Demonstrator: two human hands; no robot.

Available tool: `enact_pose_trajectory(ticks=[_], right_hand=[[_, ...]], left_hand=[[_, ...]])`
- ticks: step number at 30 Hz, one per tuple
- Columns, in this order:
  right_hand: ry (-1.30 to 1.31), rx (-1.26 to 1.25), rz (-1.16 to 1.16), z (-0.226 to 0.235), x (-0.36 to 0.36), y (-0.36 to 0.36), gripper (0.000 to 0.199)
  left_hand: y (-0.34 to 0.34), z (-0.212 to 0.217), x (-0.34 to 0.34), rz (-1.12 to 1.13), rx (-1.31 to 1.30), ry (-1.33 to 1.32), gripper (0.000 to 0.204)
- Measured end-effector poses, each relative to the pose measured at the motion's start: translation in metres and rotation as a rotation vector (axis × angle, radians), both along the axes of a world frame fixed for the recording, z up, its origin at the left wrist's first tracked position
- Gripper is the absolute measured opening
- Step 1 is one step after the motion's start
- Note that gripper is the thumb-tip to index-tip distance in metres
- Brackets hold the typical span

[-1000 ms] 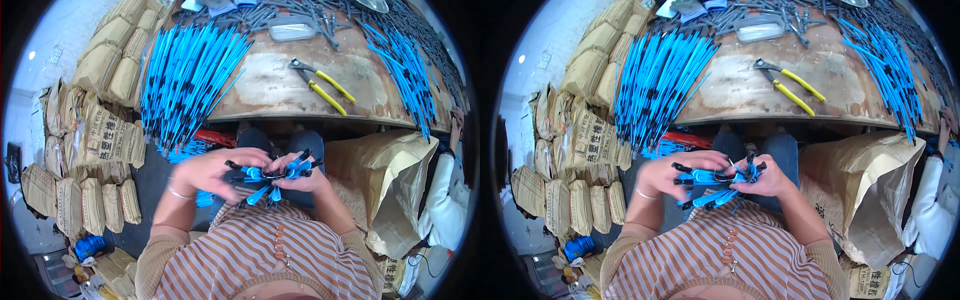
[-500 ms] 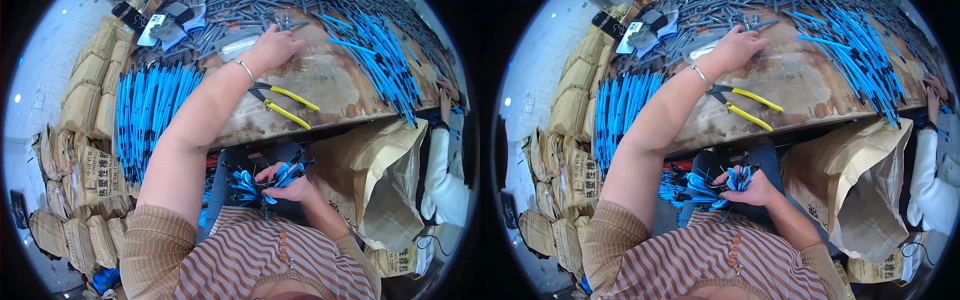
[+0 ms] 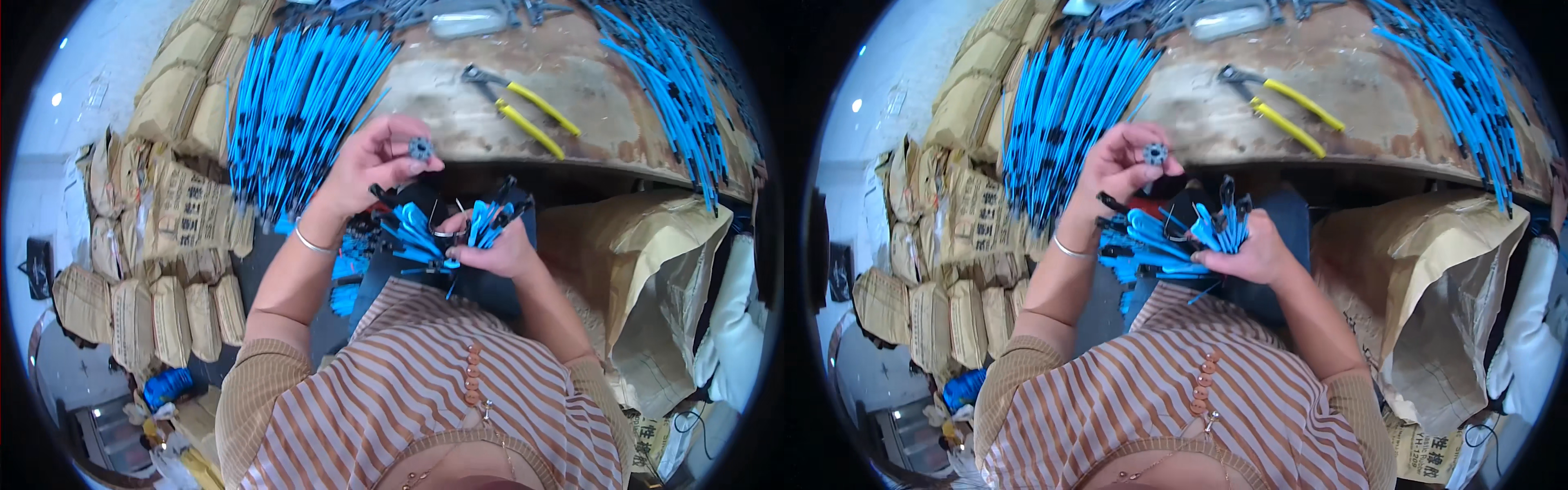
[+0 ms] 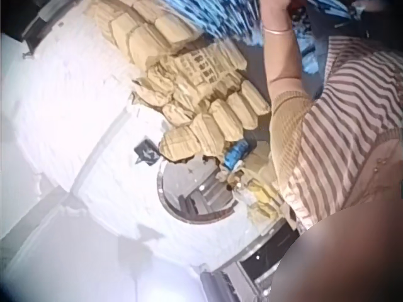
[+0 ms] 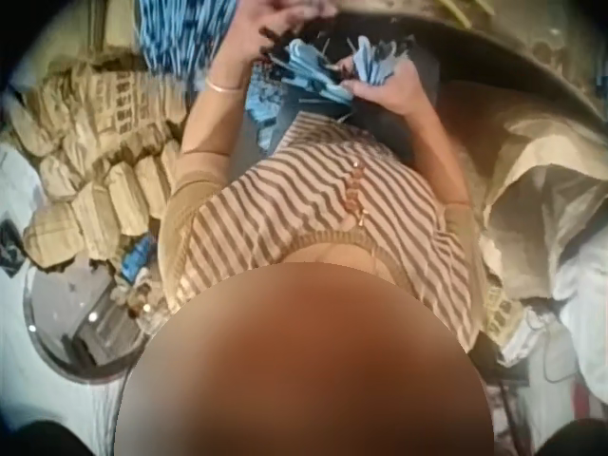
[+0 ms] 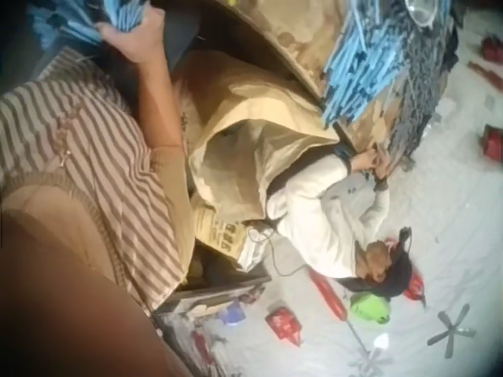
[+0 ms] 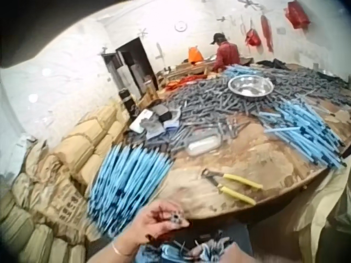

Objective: Assembling, crimping, and bundling blue industrial cables or plastic components using pliers and ties.

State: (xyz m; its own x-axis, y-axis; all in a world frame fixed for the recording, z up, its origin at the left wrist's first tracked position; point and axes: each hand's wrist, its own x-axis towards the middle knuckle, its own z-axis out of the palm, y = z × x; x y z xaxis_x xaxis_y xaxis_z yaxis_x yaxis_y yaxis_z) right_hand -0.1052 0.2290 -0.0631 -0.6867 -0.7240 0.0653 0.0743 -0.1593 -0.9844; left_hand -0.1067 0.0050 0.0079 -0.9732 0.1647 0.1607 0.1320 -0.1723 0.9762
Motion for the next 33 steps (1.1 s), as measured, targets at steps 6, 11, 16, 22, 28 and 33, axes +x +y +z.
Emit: enact_pose_trajectory(ticks=[6, 11, 16, 22, 28, 33], right_hand=[[0.06, 0.103, 0.086, -0.011, 0.015, -0.021, 0.029], [-0.047, 0.001, 0.07, -0.003, 0.024, -0.033, 0.029], [0.035, 0.029, 0.045, -0.002, 0.032, -0.034, 0.034], [-0.024, 0.037, 0.006, -0.002, 0.032, -0.033, 0.037], [-0.1, 0.038, 0.022, -0.002, 0.032, -0.031, 0.04], [-0.065, 0.028, 0.022, -0.001, 0.032, -0.031, 0.042]], left_hand=[[-0.018, -0.041, 0.065, 0.005, 0.026, -0.251, 0.032], [-0.02, -0.038, 0.071, -0.061, 0.076, -0.328, 0.031], [-0.025, -0.046, 0.068, -0.195, 0.03, -0.116, 0.038], [-0.026, -0.04, 0.067, -0.143, 0.011, -0.073, 0.047], [-0.019, -0.037, 0.069, -0.099, -0.004, -0.095, 0.048], [-0.021, -0.044, 0.066, -0.139, -0.007, -0.011, 0.044]])
